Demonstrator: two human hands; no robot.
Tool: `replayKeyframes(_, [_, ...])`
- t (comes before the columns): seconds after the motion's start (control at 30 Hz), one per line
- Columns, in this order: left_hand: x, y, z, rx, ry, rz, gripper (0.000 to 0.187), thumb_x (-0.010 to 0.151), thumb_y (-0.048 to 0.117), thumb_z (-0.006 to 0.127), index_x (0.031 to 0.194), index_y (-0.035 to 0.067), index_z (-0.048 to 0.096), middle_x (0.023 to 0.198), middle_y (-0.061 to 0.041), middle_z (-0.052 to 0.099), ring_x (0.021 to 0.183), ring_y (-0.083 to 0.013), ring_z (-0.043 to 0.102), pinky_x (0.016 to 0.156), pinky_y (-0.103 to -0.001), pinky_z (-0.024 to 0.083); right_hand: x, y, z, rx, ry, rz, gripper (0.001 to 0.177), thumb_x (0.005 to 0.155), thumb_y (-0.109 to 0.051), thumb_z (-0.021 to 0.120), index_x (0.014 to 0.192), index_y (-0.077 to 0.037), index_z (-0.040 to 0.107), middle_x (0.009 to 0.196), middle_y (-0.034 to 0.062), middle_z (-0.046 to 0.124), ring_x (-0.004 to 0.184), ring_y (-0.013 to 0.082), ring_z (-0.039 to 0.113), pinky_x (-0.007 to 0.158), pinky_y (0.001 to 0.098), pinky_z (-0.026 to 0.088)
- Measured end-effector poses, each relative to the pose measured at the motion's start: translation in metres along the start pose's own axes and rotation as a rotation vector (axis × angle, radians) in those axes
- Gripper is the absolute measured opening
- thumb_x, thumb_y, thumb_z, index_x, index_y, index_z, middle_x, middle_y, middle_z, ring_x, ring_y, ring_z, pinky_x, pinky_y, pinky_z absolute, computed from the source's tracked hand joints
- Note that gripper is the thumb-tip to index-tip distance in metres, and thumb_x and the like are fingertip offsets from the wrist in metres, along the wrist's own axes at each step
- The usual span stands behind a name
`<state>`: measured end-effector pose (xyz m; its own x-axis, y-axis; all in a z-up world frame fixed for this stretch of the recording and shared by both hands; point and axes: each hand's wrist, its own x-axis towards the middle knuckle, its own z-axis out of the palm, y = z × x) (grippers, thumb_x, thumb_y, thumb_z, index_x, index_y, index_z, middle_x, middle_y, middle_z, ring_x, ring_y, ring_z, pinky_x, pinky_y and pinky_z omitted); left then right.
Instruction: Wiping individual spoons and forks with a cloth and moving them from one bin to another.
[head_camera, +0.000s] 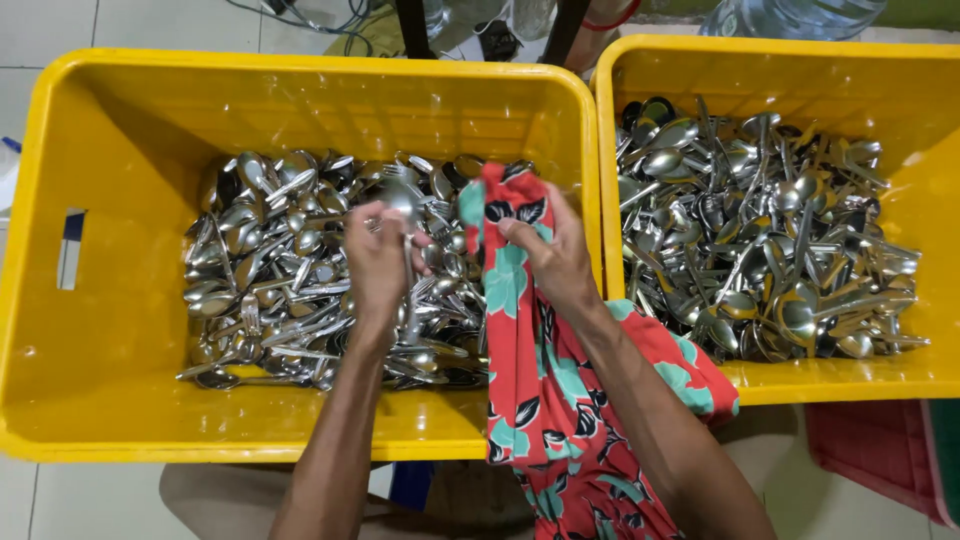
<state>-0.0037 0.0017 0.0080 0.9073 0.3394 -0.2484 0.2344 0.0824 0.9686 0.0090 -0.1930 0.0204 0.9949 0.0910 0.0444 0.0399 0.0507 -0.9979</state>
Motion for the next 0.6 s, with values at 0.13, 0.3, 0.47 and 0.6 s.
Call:
replayKeyframes(0.13, [-0.013, -0.016, 0.018, 0.086, -0.114, 0.024, 0.033, 0.109, 0.011, 0.035, 0.127, -0.011, 0.051, 0.074, -0.014, 0.063, 0.050, -0.0093, 0.054, 0.039, -0.018, 0.050, 0.002, 0.033, 0.004, -0.480, 0.020, -0.329, 0.021, 0.084, -0.004, 0.066, 0.103, -0.012, 0.068, 0.092, 0.0046, 0.058, 0.089, 0.0227, 0.063, 0.084, 0.0342, 0.051])
replayKeyframes(0.3, [-0.042, -0.005, 0.035, 0.302, -0.214, 0.232, 0.038, 0.104, 0.001, 0.029, 0.130, -0.015, 0.053, 0.105, -0.037, 0.067, 0.073, -0.0292, 0.071, 0.072, -0.045, 0.064, 0.004, 0.058, 0.015, -1.081, -0.032, -0.655, 0.012, 0.089, -0.007, 0.072, 0.100, -0.007, 0.067, 0.092, 0.0048, 0.050, 0.074, 0.0220, 0.069, 0.065, 0.0334, 0.063])
replayKeyframes(0.47, [-0.048, 0.002, 0.036, 0.232, -0.196, 0.223, 0.028, 0.100, -0.005, 0.043, 0.126, -0.010, 0.052, 0.100, -0.027, 0.068, 0.083, -0.0292, 0.062, 0.073, -0.041, 0.051, 0.010, 0.021, 0.005, -0.640, 0.163, -0.301, 0.013, 0.091, -0.010, 0.064, 0.103, -0.004, 0.061, 0.091, 0.0108, 0.054, 0.083, 0.0336, 0.066, 0.072, 0.0439, 0.055])
replayKeyframes(0.6, [-0.041, -0.014, 0.034, 0.161, -0.220, 0.165, 0.020, 0.103, 0.000, 0.048, 0.120, -0.008, 0.053, 0.075, -0.014, 0.069, 0.055, -0.0137, 0.054, 0.048, -0.023, 0.045, 0.004, 0.022, 0.001, -0.130, -0.041, 0.002, 0.013, 0.098, -0.023, 0.067, 0.099, -0.011, 0.066, 0.082, -0.0009, 0.061, 0.084, 0.0126, 0.061, 0.077, 0.0298, 0.052])
